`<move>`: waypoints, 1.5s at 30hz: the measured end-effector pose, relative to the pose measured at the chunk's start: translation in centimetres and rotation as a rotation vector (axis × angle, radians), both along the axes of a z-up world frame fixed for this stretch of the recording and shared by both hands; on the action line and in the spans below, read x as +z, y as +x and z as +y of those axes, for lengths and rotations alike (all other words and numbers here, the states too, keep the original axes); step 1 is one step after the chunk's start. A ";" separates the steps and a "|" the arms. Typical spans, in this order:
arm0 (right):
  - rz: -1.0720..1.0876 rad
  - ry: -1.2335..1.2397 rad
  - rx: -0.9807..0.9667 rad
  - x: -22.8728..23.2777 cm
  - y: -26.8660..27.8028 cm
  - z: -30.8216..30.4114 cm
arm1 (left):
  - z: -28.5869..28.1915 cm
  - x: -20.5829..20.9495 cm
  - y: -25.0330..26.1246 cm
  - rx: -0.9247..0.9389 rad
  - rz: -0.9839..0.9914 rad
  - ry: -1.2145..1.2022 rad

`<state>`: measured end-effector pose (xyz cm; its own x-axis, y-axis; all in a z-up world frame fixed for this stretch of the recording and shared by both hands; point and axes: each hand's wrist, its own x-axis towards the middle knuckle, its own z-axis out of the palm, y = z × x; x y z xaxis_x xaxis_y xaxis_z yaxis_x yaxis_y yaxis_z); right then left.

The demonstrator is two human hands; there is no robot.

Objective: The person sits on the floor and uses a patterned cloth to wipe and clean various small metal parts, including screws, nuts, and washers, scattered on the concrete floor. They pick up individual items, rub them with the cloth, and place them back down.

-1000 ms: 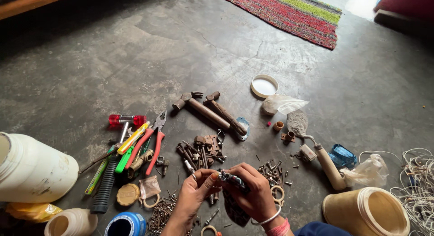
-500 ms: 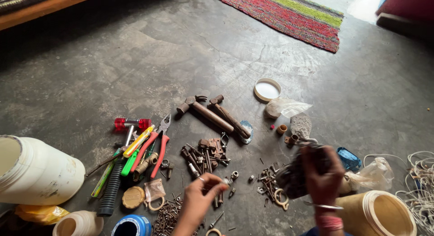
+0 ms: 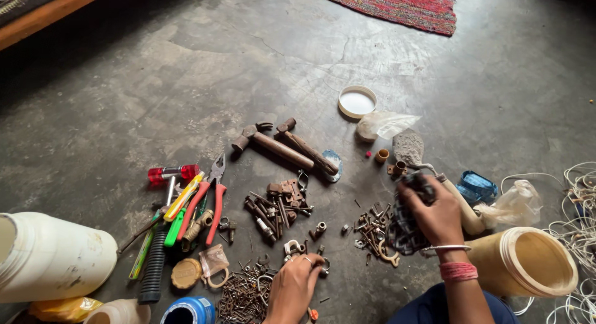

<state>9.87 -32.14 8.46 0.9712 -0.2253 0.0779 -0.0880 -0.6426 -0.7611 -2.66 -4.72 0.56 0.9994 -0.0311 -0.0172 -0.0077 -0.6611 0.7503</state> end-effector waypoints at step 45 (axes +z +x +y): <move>-0.356 -0.195 0.896 4.8 -4.2 8.9 | 3.5 1.4 2.8 0.181 0.352 -1.063</move>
<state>5.65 -23.27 13.27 0.6889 0.6308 0.3570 0.7072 -0.4770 -0.5219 0.16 -1.20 1.94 0.9353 -0.0535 -0.3497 0.3461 0.3424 0.8735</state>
